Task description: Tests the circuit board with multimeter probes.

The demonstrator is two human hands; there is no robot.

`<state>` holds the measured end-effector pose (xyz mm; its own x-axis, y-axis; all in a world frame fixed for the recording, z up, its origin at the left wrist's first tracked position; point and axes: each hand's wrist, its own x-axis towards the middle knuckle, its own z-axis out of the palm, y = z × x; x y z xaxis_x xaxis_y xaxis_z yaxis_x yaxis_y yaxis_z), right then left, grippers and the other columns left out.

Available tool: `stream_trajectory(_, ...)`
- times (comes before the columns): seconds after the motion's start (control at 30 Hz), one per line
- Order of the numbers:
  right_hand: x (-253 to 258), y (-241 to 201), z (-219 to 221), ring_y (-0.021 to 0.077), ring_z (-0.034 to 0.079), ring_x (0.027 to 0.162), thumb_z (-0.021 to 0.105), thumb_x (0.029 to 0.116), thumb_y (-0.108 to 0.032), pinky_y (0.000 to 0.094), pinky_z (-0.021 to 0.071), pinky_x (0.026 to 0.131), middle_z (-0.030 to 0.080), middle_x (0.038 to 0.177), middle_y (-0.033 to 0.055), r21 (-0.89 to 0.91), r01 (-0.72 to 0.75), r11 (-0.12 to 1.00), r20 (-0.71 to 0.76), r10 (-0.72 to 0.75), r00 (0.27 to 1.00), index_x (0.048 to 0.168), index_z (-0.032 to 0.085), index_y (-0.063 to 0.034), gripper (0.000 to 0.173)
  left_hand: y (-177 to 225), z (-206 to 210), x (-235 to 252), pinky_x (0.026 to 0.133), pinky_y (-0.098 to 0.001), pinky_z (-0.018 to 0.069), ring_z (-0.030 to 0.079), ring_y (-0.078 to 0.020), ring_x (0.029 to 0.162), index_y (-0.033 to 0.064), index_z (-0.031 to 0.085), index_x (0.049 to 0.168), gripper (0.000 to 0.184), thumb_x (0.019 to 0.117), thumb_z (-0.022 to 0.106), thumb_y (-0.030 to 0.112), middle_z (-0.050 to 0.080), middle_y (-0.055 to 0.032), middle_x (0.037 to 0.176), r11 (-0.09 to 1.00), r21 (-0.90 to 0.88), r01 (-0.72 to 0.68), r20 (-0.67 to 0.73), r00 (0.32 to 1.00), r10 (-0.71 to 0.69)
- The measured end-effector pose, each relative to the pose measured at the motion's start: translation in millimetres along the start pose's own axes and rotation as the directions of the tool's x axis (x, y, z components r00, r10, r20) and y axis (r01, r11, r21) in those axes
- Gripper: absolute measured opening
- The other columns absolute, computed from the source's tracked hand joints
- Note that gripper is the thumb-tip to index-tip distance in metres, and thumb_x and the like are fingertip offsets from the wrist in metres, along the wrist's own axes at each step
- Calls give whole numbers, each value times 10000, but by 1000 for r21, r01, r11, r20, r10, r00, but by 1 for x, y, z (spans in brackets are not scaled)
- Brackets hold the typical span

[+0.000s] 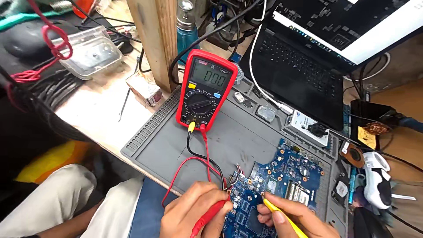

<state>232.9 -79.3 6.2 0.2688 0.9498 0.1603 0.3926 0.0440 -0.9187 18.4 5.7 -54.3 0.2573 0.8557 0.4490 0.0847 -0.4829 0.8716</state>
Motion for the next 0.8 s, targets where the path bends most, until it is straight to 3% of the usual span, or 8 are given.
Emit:
stream_trajectory(0.17,-10,7,3,181,749,724,623,1005,-194,331,666,620,759,892,68,-26,38,999,-29,-39,999,1120,736,-51,215,5,-7,1,799,-292,629,714,-153,961,83,753,1060,154,940,749,179,723,-60,1065,999,-18,29,70,997,-27)
stream_trajectory(0.67,-12,11,8,196,753,729,681,935,-161,349,667,660,762,864,92,-50,90,995,-25,-91,996,1043,737,-24,184,7,-16,-3,778,-303,623,722,-180,925,39,735,1042,153,929,725,141,732,-103,1013,1000,25,-7,119,993,4)
stream_trajectory(0.73,25,-39,12,187,747,766,643,912,-35,274,631,740,739,826,154,-99,-23,995,29,26,999,952,705,86,141,6,-17,-4,777,-305,617,720,-184,914,29,729,1030,149,932,716,140,730,-114,995,1000,28,-7,120,993,3)
stream_trajectory(0.77,62,-89,18,194,737,822,608,868,75,234,565,804,727,845,223,-142,-170,975,99,185,978,936,672,188,147,5,-17,-5,779,-307,611,718,-187,902,16,721,1017,144,933,708,132,726,-125,979,1000,26,-9,121,993,6)
stream_trajectory(0.8,97,-131,24,191,738,876,595,842,122,193,539,841,725,885,251,-197,-295,935,144,325,935,953,653,228,163,4,-17,-5,783,-307,613,719,-188,897,12,718,1015,143,931,706,127,725,-129,971,1000,23,-10,123,992,7)
